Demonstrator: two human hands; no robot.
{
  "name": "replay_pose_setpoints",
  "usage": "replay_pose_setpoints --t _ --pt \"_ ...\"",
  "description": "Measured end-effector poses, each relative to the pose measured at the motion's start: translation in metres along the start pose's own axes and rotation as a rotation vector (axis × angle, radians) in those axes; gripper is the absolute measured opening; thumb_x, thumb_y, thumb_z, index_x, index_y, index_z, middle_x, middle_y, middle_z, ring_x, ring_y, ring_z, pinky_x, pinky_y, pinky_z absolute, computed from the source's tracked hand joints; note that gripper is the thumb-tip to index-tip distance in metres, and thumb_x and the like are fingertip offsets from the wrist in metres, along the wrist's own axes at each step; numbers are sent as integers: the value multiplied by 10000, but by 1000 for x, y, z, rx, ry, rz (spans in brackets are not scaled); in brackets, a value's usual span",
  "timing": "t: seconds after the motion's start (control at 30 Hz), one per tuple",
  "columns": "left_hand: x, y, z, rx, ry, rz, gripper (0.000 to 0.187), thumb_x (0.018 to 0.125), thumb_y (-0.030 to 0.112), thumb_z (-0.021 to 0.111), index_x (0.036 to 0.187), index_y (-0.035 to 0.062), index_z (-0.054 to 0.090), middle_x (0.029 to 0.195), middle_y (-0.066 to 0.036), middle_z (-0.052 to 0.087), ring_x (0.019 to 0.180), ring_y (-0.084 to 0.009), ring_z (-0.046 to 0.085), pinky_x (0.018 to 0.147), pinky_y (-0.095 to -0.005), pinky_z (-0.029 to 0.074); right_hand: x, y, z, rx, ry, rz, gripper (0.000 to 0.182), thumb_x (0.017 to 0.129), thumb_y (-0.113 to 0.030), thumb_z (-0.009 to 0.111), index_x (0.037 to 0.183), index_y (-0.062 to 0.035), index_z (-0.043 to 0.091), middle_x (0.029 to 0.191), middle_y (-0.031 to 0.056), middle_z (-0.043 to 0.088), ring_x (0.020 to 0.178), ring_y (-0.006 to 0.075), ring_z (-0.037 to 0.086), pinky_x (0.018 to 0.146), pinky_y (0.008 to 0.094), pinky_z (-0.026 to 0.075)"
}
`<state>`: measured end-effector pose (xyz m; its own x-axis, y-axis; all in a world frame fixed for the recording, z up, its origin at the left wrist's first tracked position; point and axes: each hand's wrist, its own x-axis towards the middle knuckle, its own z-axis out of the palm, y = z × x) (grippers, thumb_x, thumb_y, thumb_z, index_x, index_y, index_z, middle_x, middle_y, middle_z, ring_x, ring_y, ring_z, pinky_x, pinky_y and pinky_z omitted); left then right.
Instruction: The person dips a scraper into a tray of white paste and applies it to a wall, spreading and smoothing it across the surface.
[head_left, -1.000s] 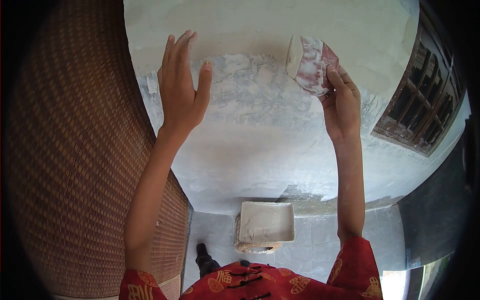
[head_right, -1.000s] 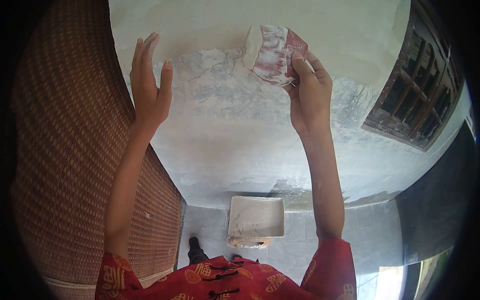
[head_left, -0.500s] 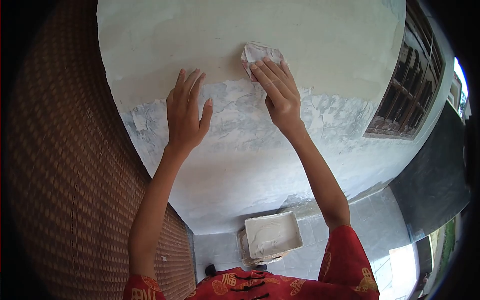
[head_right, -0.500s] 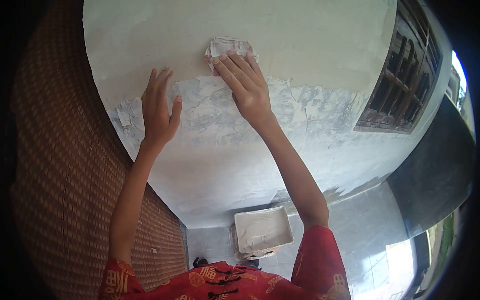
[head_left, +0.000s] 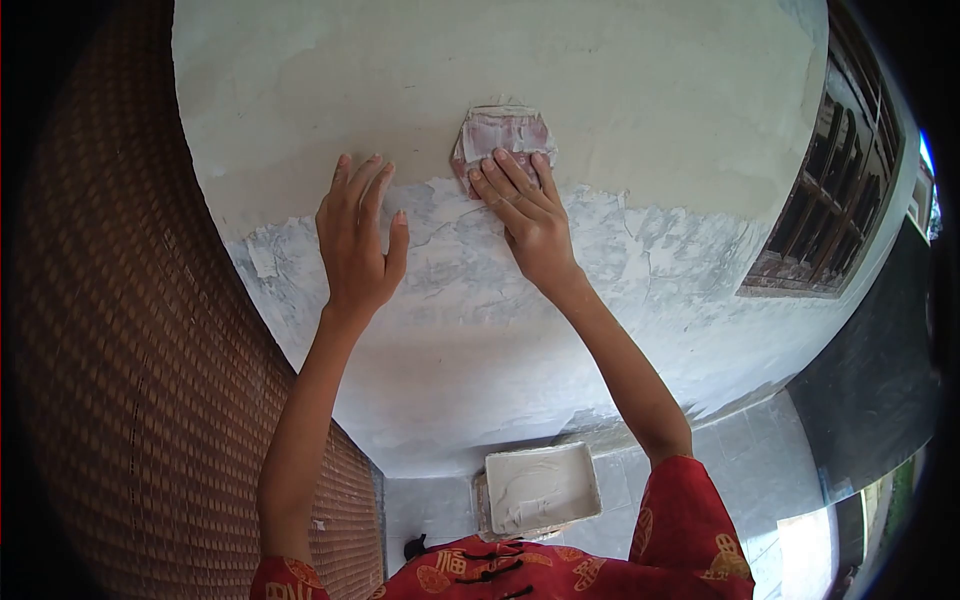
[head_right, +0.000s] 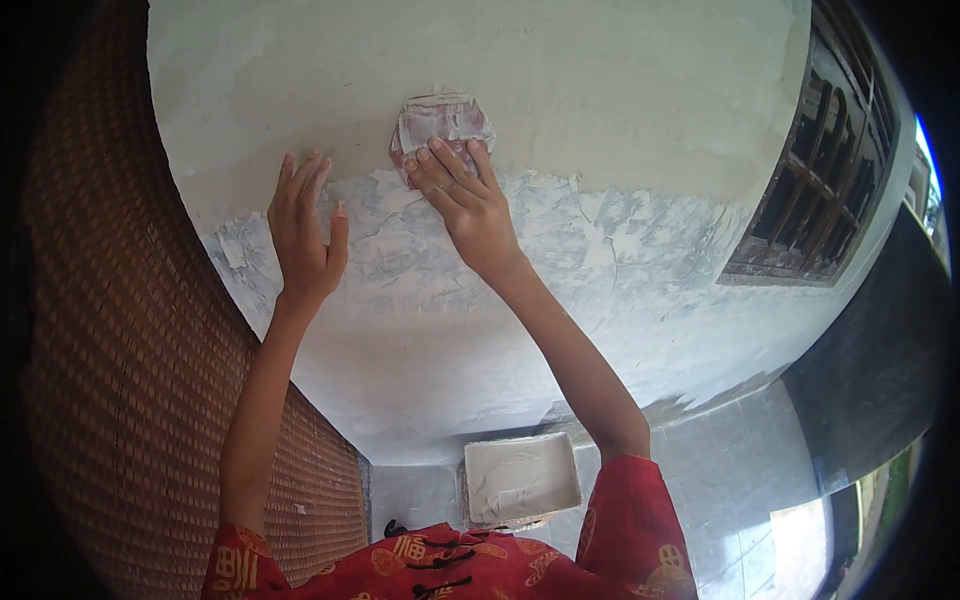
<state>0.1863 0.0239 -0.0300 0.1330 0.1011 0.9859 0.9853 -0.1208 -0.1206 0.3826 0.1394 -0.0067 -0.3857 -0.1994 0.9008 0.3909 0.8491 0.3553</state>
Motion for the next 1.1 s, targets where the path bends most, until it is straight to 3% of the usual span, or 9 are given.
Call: replay_pose_setpoints --t 0.33,0.4,0.43,0.47,0.57,0.67,0.77,0.97,1.1 --pt "12 -2 21 30 115 3 490 919 171 547 1397 86 478 1423 -100 491 1406 -365 359 1070 -494 313 -3 -21 -54 92 -20 -30 411 792 66 646 1168 -88 701 1207 55 690 1272 247 559 1114 514 391" --pt "18 -2 23 39 116 0 495 922 161 542 1403 80 462 1433 -111 483 1413 -378 344 1086 -499 289 8 -21 -71 58 171 5 398 794 90 640 1151 -75 703 1142 91 710 1191 278 617 1030 479 487" --pt "23 -2 24 49 118 -1 499 924 152 538 1409 73 447 1443 -123 475 1419 -390 330 1101 -505 264 18 -15 -69 103 342 42 394 830 122 607 1171 -60 686 1094 136 717 1060 293 686 899 393 571" --pt "27 -4 26 52 124 3 499 924 152 538 1409 73 447 1443 -123 475 1419 -390 330 1101 -505 264 25 -15 -78 90 366 193 391 870 125 588 1209 -52 667 1051 155 724 949 265 724 793 307 594" --pt "37 -7 32 107 152 24 487 936 173 527 1408 82 453 1446 -119 471 1422 -386 324 1102 -504 260 47 11 -71 311 518 464 381 917 22 613 1290 -52 631 969 151 738 808 150 717 692 270 562" --pt "40 -8 41 128 182 23 477 947 200 514 1408 89 458 1449 -116 468 1422 -386 322 1101 -509 256 62 23 -64 279 362 541 375 920 -28 627 1294 -44 630 867 164 736 673 120 660 638 266 521" --pt "37 -7 47 137 216 57 478 949 212 509 1409 89 458 1454 -114 462 1418 -387 325 1099 -515 253 72 28 -52 253 357 478 383 904 -42 645 1287 -38 634 769 160 718 586 110 593 604 262 490" --pt "29 -13 56 120 215 84 483 948 219 497 1411 87 456 1457 -115 458 1416 -384 328 1106 -511 240 81 44 -68 189 391 565 361 901 -29 625 1262 -20 647 747 142 712 584 73 574 590 257 494" --pt "28 -14 57 127 219 90 480 952 229 488 1408 83 463 1454 -118 459 1417 -384 325 1109 -512 234 84 35 -62 386 535 562 344 901 -33 630 1243 -27 664 741 133 715 565 64 545 565 249 479"
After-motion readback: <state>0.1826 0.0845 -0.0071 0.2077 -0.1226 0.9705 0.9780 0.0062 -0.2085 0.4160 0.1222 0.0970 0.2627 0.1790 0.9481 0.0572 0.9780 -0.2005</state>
